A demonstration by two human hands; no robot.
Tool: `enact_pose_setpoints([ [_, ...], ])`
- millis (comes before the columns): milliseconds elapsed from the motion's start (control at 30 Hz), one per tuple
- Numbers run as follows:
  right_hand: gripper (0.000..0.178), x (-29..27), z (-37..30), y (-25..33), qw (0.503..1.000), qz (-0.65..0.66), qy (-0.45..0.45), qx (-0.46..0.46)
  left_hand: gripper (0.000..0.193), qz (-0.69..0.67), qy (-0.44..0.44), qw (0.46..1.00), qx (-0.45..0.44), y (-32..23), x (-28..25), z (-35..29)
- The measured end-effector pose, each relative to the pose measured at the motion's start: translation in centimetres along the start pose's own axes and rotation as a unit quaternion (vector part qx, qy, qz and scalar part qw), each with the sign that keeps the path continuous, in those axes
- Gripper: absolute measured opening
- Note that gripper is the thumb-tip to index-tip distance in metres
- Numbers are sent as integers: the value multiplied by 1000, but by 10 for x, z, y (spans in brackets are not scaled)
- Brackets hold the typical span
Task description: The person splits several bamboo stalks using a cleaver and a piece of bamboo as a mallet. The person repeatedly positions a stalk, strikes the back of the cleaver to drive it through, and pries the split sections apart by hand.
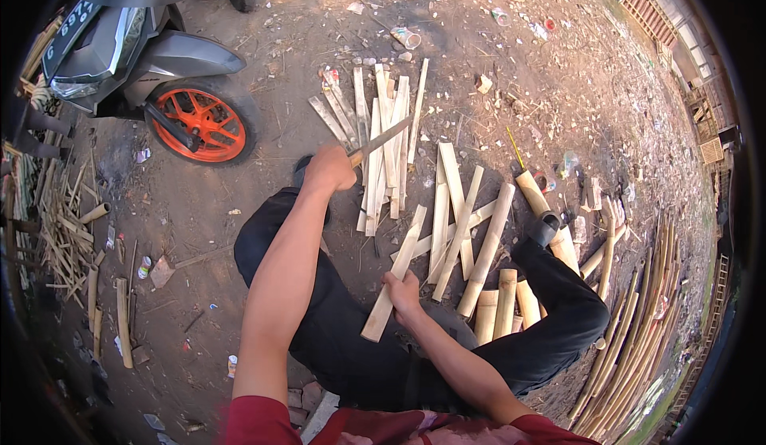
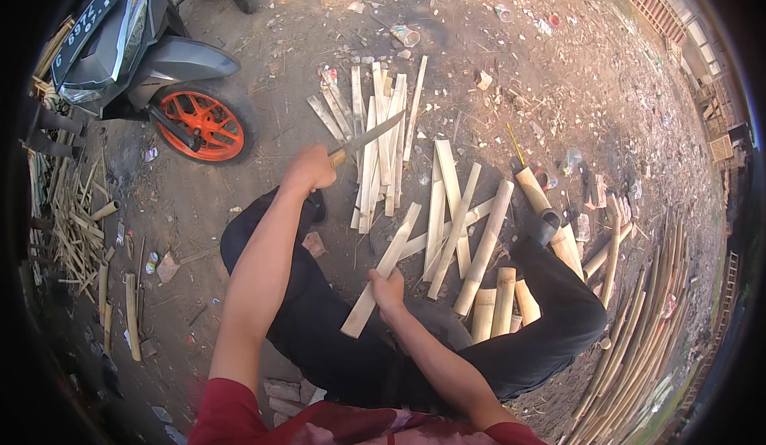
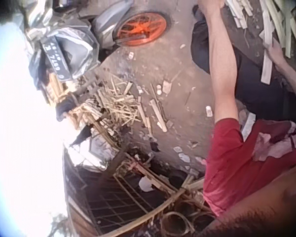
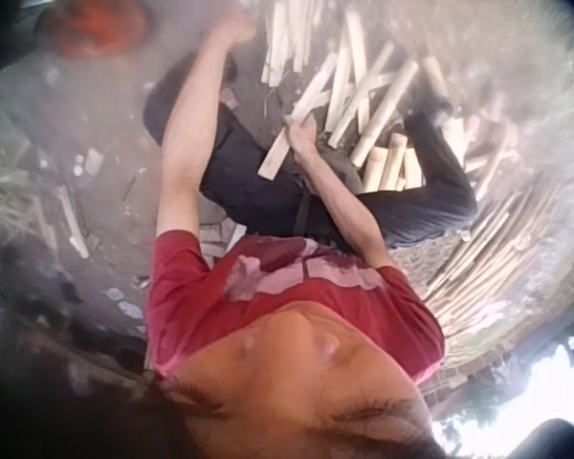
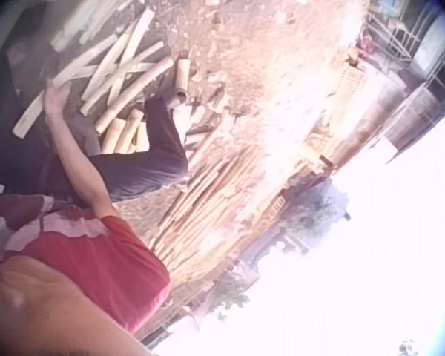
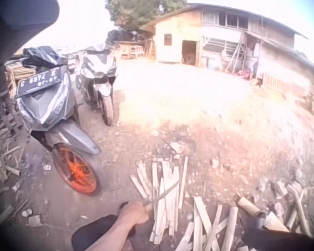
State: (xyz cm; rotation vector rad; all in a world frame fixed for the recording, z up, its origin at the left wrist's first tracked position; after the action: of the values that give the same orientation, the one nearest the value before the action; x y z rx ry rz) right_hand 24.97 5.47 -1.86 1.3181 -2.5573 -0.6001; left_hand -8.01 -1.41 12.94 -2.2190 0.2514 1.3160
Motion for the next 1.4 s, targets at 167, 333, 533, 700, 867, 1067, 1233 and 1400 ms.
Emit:
enact_pose_setpoints([
  [167, 70, 11, 6, 125, 989, -94, 24, -113, 35, -122, -90, 988, -25, 2, -34, 1],
  [333, 100, -144, 173, 99, 900, -290, -325, -23, 32, -62, -101, 993, -6, -34, -54, 11],
  [533, 78, -192, 224, -73, 891, -384, -222, 99, 30, -31, -54, 998, -30, -32, -48, 16],
  [700, 41, -220, 190, -52, 897, -241, -366, -54, 29, -29, -103, 994, 3, -59, -59, 29],
  [867, 59, -106, 134, 68, 961, -174, -176, -124, 26, -9, -147, 989, 7, -59, -71, 22],
  [1067, 68, -115, 199, 120, 935, -225, -224, -159, 21, -42, -183, 980, 66, -83, -75, 18],
  [1233, 90, -192, 282, 148, 865, -328, -357, -128, 21, -154, -158, 975, 13, -87, -72, 16],
  [1400, 85, -194, 339, 162, 838, -448, -287, -120, 16, -133, -171, 976, 27, -79, -73, 27],
])
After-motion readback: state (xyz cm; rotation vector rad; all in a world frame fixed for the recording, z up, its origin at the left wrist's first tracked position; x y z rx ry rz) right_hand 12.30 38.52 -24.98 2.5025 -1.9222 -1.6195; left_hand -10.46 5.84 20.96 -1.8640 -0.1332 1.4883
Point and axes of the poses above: each hand's wrist, its own z-axis towards the middle knuckle, its own x-axis out of the palm, y = z × x, the point moved 10 cm from there along z, towards the middle knuckle, and after that the axes turned 15 degrees about x, right-handed, at the moved point
